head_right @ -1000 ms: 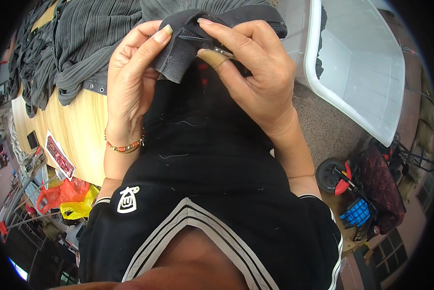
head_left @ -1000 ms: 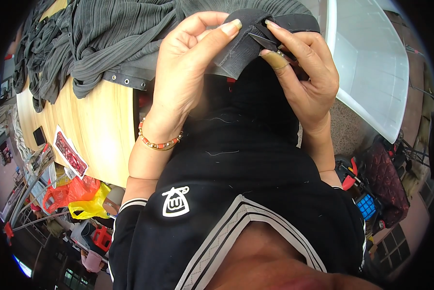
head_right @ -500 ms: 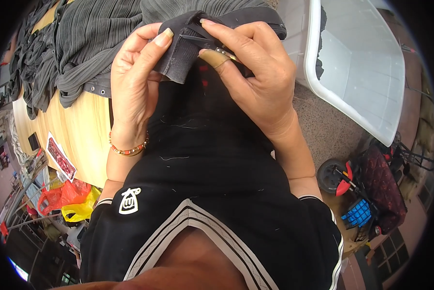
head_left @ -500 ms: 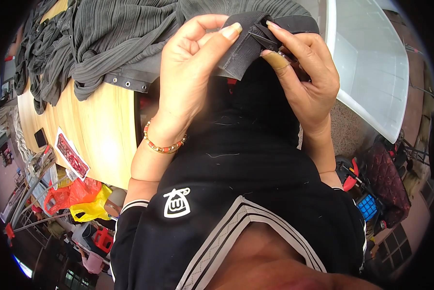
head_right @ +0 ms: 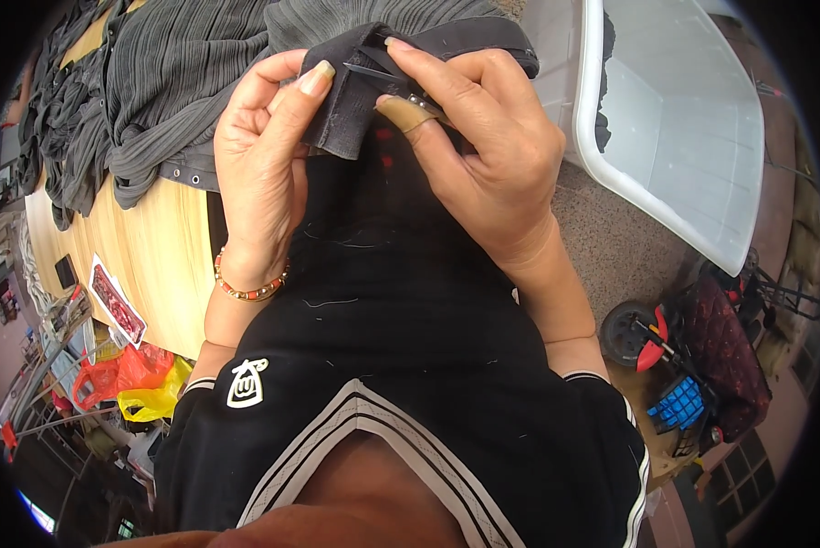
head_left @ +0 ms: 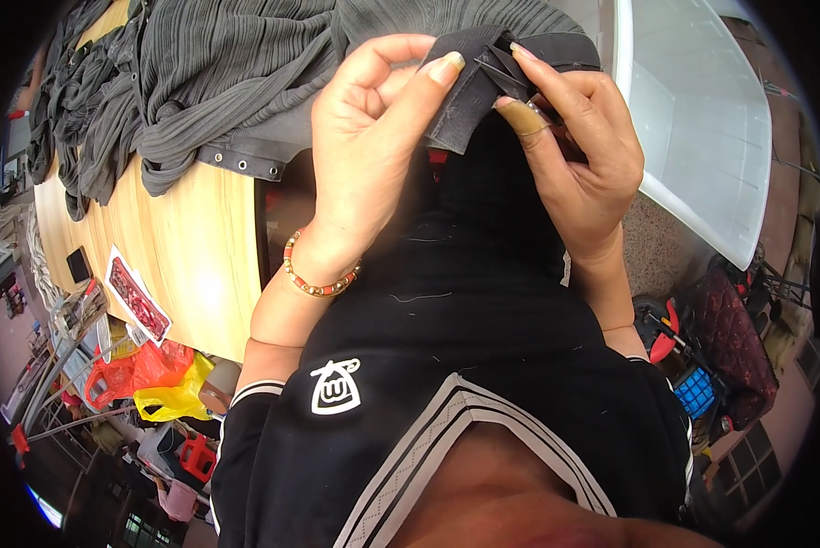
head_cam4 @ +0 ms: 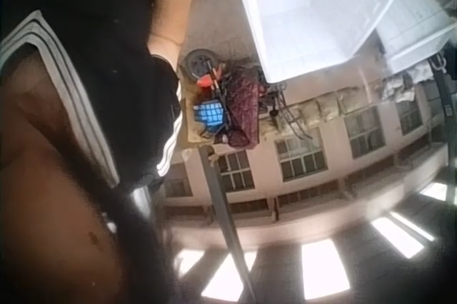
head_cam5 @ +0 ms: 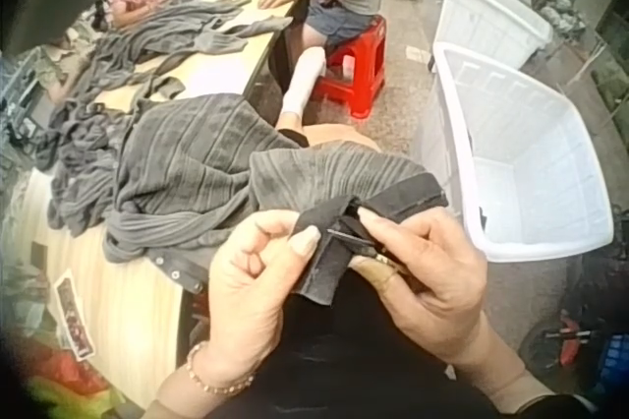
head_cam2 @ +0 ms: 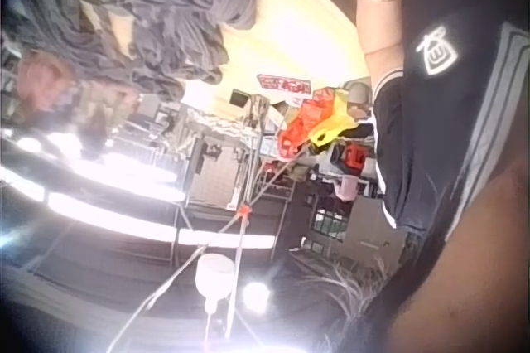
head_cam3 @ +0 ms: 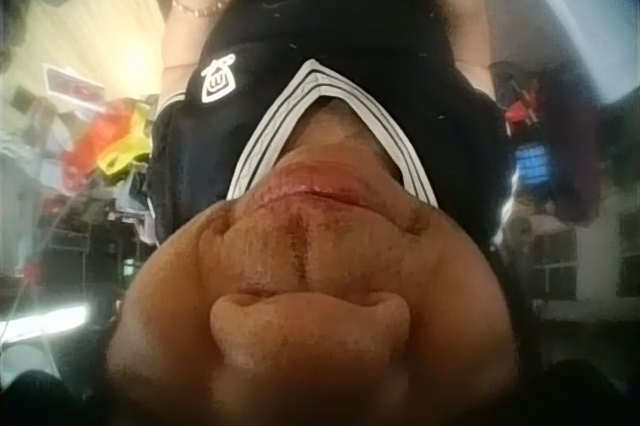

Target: Trimming loose threads and inspecting grey fabric garments in a workshop.

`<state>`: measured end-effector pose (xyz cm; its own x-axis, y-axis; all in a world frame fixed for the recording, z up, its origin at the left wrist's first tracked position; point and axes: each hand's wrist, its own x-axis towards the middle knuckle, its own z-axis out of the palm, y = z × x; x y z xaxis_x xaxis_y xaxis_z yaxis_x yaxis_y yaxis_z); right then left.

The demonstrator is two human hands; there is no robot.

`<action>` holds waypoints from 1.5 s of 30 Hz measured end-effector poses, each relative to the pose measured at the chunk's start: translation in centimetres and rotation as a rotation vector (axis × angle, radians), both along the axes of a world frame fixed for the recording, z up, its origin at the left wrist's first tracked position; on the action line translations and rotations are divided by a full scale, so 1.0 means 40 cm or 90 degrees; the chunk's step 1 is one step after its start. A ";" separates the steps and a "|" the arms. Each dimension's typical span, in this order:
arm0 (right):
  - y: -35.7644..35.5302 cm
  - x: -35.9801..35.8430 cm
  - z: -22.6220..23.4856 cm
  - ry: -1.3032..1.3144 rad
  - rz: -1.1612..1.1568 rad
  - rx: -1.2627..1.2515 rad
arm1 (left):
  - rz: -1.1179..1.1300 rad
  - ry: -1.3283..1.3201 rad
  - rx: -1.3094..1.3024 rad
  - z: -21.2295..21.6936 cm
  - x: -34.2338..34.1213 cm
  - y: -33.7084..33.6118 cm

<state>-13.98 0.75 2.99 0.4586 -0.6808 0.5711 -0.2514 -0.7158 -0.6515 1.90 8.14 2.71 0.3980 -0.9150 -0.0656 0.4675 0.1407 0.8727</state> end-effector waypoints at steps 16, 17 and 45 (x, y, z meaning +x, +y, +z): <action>-0.029 0.003 -0.017 -0.069 0.056 0.053 | -0.068 0.108 0.067 -0.002 0.044 0.006; -0.030 0.001 -0.014 -0.070 0.055 0.050 | -0.066 0.110 0.069 -0.004 0.046 0.006; -0.006 -0.011 0.008 0.046 0.122 0.095 | -0.025 0.044 -0.006 0.017 0.035 0.011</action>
<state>-14.44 0.52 3.30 0.6235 -0.6522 0.4311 -0.1708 -0.6518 -0.7390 3.30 8.60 3.38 0.3564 -0.9306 -0.0833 0.5318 0.1288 0.8370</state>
